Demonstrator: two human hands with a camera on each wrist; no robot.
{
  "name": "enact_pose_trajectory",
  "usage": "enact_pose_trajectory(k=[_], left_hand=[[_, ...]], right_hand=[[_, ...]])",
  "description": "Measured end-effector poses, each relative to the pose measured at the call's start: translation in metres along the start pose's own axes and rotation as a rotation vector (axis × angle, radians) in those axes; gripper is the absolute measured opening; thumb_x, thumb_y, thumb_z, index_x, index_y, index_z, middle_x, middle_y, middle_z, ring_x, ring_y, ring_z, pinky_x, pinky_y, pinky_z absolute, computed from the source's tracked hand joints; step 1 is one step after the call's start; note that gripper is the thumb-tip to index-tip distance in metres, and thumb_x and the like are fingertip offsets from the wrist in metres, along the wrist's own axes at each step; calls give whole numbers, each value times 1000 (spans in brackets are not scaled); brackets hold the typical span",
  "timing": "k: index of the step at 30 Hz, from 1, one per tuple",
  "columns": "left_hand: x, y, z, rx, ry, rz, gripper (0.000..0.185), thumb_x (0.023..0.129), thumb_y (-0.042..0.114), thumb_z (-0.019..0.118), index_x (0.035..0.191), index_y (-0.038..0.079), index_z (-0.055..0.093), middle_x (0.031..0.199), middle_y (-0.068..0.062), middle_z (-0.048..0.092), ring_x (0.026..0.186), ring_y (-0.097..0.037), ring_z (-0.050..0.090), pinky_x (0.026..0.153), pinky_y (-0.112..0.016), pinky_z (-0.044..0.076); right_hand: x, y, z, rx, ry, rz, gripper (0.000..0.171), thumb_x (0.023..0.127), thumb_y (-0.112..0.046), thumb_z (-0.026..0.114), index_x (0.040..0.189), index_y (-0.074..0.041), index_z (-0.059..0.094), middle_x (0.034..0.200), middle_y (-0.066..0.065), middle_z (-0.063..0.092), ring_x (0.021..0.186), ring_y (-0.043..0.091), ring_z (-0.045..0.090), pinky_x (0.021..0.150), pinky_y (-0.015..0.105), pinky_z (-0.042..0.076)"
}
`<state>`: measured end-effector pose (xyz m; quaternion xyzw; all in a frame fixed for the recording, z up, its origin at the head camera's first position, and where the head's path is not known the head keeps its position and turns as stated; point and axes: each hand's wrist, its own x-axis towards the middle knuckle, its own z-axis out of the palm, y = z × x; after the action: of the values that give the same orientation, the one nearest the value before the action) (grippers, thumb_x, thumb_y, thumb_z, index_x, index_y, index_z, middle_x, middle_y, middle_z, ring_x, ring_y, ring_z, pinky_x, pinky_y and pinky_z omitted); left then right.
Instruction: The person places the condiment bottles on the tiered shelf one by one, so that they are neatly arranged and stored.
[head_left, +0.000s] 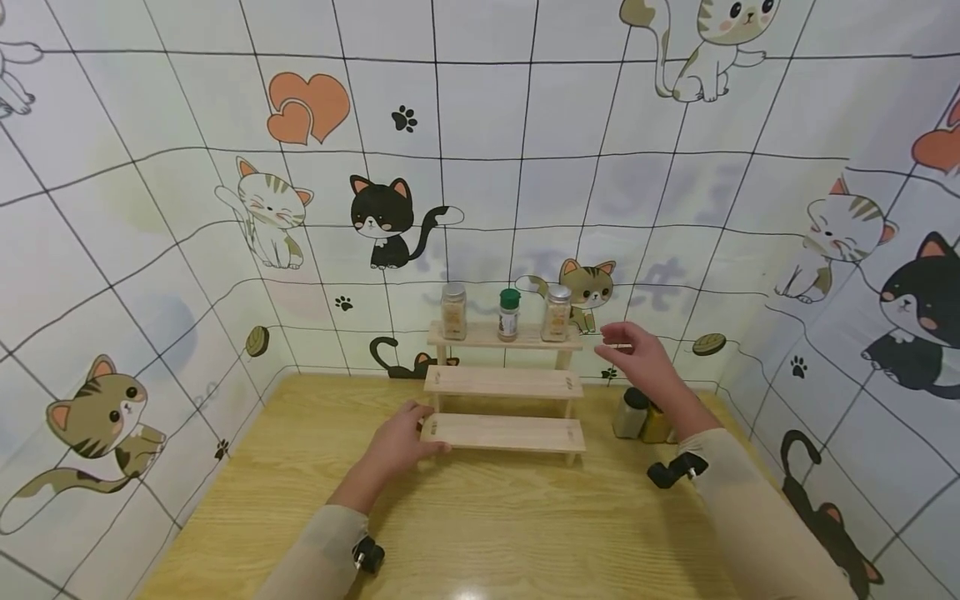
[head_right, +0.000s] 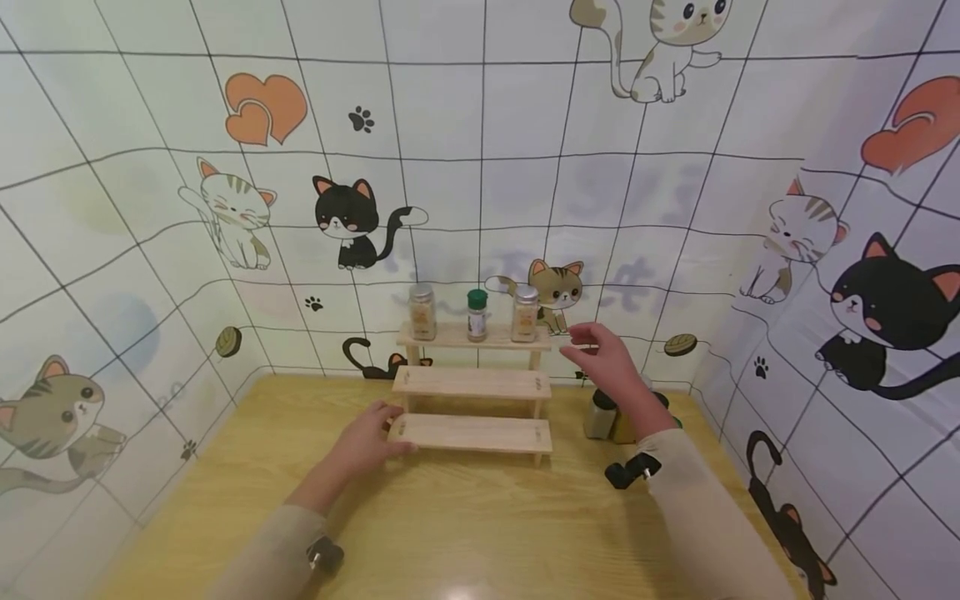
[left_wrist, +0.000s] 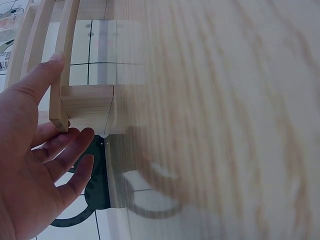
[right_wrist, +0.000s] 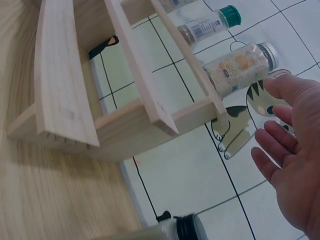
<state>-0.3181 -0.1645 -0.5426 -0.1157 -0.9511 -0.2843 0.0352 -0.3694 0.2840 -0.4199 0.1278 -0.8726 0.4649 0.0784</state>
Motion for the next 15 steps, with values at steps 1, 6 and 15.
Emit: enact_pose_trajectory(k=[1, 6, 15], left_hand=[[0, 0, 0, 2, -2, -2, 84, 74, 64, 81, 138, 14, 60, 124, -1, 56, 102, -17, 62, 84, -42, 53], [0, -1, 1, 4, -5, -5, 85, 74, 66, 81, 138, 14, 60, 125, -1, 56, 102, -17, 61, 83, -42, 53], [0, 0, 1, 3, -3, -5, 83, 75, 63, 82, 138, 14, 60, 126, -1, 57, 104, -17, 61, 84, -42, 53]], right_hand=[[-4, 2, -2, -15, 5, 1, 58, 95, -50, 67, 140, -18, 54, 136, 11, 56, 124, 35, 55, 97, 55, 48], [-21, 13, -13, -58, 34, 1, 58, 95, -50, 67, 142, -18, 53, 139, 11, 54, 124, 37, 55, 94, 55, 50], [-45, 26, -32, -113, 74, -54, 55, 98, -42, 67, 141, -10, 53, 140, 16, 51, 127, 41, 50, 101, 57, 44]])
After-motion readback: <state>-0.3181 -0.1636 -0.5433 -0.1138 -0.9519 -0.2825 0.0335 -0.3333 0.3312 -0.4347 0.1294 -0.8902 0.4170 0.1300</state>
